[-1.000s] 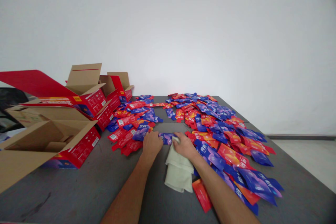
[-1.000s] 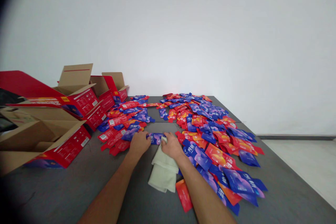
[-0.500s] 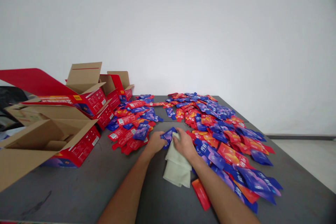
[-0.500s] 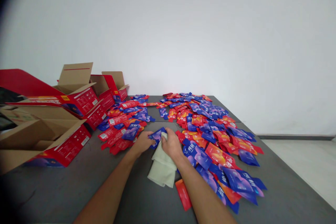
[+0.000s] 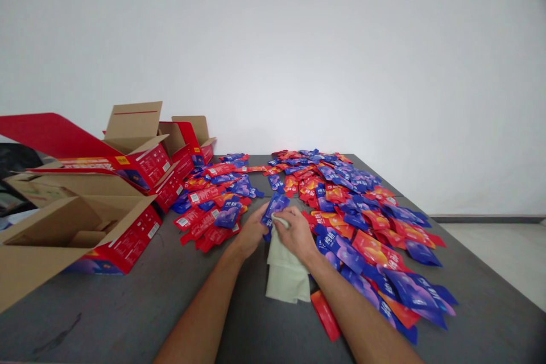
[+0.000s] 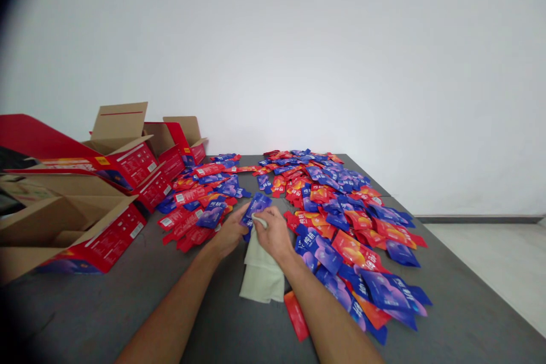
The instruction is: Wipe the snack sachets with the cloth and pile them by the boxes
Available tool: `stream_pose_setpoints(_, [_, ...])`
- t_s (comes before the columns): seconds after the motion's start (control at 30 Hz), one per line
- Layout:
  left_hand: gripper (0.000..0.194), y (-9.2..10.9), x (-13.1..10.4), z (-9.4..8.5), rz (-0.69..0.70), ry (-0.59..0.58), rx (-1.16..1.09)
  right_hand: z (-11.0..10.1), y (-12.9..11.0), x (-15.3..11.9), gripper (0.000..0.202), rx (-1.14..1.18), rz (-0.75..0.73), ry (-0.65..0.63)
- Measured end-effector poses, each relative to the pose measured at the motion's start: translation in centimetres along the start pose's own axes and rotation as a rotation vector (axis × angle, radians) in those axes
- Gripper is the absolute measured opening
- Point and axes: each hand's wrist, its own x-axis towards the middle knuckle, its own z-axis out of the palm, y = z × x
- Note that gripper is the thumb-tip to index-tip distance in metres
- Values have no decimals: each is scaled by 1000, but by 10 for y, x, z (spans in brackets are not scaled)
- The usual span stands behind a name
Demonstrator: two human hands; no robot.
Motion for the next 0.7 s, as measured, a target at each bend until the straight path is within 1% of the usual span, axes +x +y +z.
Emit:
stream_pose_setpoints(0.1, [90,4,-2,2,-37,-60,3,-11,0,6,20,-36,45,154])
stream_pose_setpoints(0.17, [90,6,-4,4,-49,-95,5,-19,-1,10,23,-55,57,214])
stream_pose_setpoints(0.23, [89,8,-5,7,-37,-115,29,-22,-1,11,24,-76,58,212])
stream_pose_setpoints(0.3, [88,9,-5,8,-14,-126,81,-20,-2,9,25,-98,55,177])
stream_pose_setpoints(0.4, [87,7,-3,6,26,-135,195,-10,-2,4,24,-114,45,71])
stream_pose_setpoints(0.5, [87,4,-2,3,56,-117,267,-3,-2,0,23,-119,35,-36])
stream_pose_setpoints(0.57, [84,5,-2,4,75,-107,275,-5,-3,1,23,-118,35,-18])
stream_pose_setpoints(0.7, [73,11,-5,14,82,-174,246,-20,-8,8,28,-119,66,159])
